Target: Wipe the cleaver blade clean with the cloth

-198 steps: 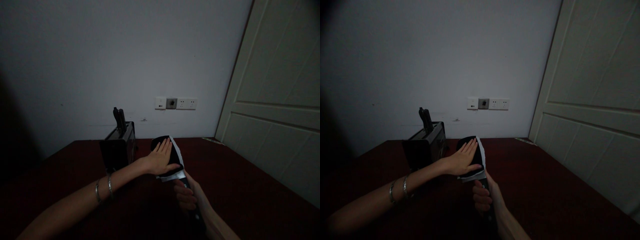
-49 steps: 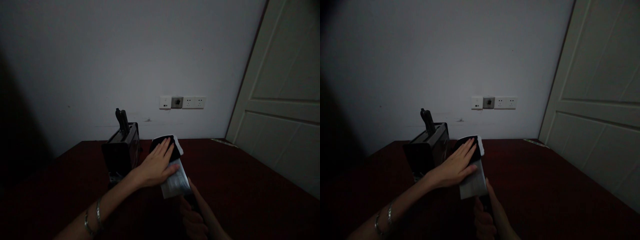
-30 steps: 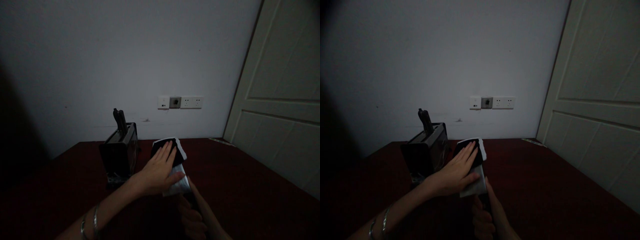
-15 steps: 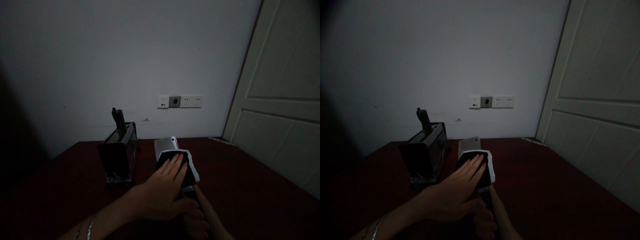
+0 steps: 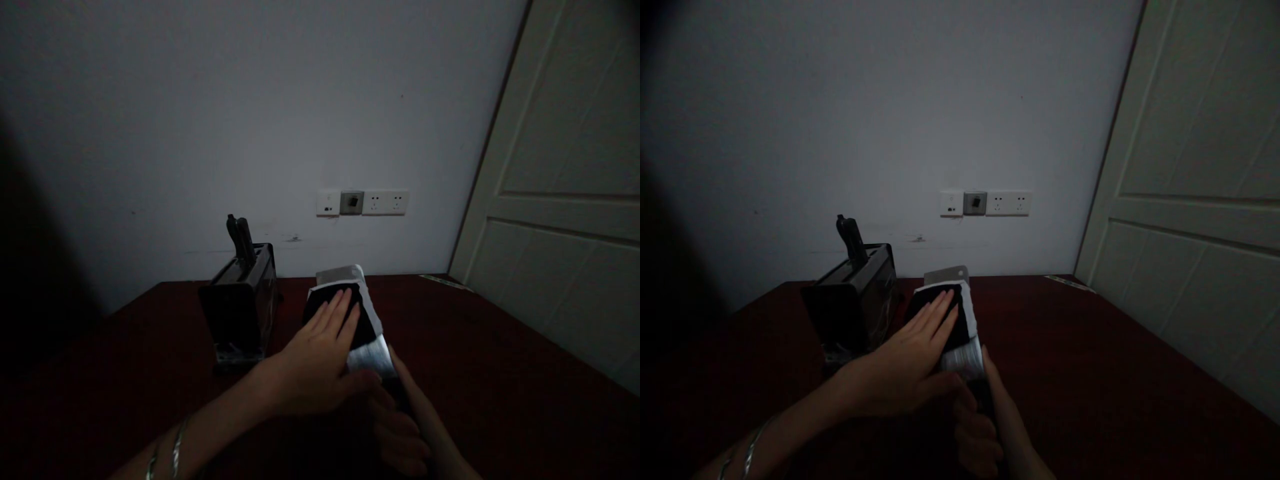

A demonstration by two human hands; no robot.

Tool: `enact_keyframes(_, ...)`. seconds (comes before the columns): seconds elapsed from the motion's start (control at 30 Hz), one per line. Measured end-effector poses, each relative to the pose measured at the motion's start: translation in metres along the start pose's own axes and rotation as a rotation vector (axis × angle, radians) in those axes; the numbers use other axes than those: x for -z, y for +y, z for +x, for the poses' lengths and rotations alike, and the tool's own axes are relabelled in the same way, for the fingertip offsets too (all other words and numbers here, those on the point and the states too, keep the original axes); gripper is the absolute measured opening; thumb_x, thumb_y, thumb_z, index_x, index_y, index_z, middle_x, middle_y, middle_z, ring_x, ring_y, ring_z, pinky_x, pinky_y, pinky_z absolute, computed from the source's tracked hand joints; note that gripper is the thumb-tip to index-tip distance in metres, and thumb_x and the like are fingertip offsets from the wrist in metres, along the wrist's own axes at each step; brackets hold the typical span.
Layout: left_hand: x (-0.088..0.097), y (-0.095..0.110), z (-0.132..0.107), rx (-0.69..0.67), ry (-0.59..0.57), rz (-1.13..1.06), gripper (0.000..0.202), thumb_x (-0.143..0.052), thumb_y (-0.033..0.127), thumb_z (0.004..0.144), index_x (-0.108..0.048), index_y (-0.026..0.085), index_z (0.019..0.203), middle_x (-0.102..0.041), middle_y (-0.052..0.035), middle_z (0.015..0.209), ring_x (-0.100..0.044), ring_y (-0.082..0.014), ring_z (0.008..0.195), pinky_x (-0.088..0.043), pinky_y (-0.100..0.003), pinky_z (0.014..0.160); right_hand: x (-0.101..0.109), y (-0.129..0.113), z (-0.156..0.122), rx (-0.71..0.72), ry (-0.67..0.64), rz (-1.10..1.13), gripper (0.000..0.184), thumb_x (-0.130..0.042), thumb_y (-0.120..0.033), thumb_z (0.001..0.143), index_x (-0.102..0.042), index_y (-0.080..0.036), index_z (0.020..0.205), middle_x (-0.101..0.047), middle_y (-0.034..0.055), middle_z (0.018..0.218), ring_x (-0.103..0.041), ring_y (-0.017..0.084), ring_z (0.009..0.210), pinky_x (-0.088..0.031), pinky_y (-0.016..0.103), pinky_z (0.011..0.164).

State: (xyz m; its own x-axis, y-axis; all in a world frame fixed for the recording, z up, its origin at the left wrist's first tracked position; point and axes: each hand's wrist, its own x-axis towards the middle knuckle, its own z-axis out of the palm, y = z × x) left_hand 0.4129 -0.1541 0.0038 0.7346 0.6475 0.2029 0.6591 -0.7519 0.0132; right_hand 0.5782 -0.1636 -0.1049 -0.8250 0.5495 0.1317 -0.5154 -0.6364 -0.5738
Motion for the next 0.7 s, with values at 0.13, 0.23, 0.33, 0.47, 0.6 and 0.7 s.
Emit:
enact_keyframes(0.13,0.002,0.026,-0.011,-0.081,-0.002,-0.058,0.080,-0.028,0.060,0.084,-0.005,0.009,0.141,0.004,-0.0140,0.147,0.004,-0.0284,0.134,-0.013,-0.042,0.110,-0.006,-0.010,-0.008,-0.036,0.114,-0.146,0.052,-0.041,-0.070,0.070,-0.043,-0.020,0.057,-0.029,-0.0093,0.034,-0.022,0.005,0.026,-0.027,0.020,0.029)
enact_keyframes(0.23,0.006,0.033,-0.014,-0.083,-0.007,-0.064,0.078,-0.024,0.060,0.085,-0.006,0.010,0.141,0.004,-0.0129,0.147,0.004,-0.0261,0.134,-0.012,-0.040,0.110,-0.010,-0.008,-0.012,-0.052,0.117,-0.155,0.053,-0.042,-0.071,0.069,-0.046,-0.020,0.057,-0.030,-0.0085,0.034,-0.024,0.006,0.028,-0.029,0.020,0.032)
enact_keyframes(0.33,0.007,0.025,-0.009,-0.047,-0.003,-0.024,0.077,-0.024,0.060,0.085,-0.009,0.009,0.141,0.004,-0.0136,0.146,0.006,-0.0268,0.134,-0.011,-0.042,0.110,-0.009,-0.001,-0.009,-0.085,0.111,-0.164,0.056,-0.041,-0.073,0.068,-0.045,-0.019,0.055,-0.029,-0.0089,0.033,-0.024,0.005,0.027,-0.029,0.019,0.033)
enact_keyframes(0.47,0.007,-0.002,0.003,0.076,0.054,0.036,0.078,-0.021,0.060,0.085,-0.007,0.006,0.140,0.008,-0.0155,0.146,0.008,-0.0271,0.133,-0.010,-0.044,0.109,-0.009,0.012,-0.002,-0.121,0.029,-0.059,0.059,-0.033,-0.074,0.071,-0.041,-0.019,0.054,-0.030,-0.0096,0.032,-0.024,0.005,0.024,-0.027,0.017,0.031)
enact_keyframes(0.6,0.007,-0.021,0.009,0.152,0.075,0.047,0.075,-0.017,0.057,0.087,-0.004,0.006,0.140,0.010,-0.0151,0.146,0.010,-0.0252,0.133,-0.009,-0.042,0.109,-0.009,0.015,0.003,-0.076,-0.087,0.113,0.054,-0.031,-0.069,0.077,-0.039,-0.019,0.057,-0.035,-0.0094,0.034,-0.023,0.004,0.023,-0.023,0.015,0.028)
enact_keyframes(0.7,0.004,-0.018,0.009,0.132,0.032,0.033,0.077,-0.018,0.059,0.086,-0.003,0.006,0.140,0.010,-0.0158,0.145,0.011,-0.0264,0.133,-0.009,-0.043,0.109,-0.008,0.008,0.005,-0.062,-0.120,0.118,0.050,-0.035,-0.064,0.079,-0.040,-0.019,0.060,-0.036,-0.0098,0.036,-0.024,0.004,0.024,-0.026,0.016,0.030)
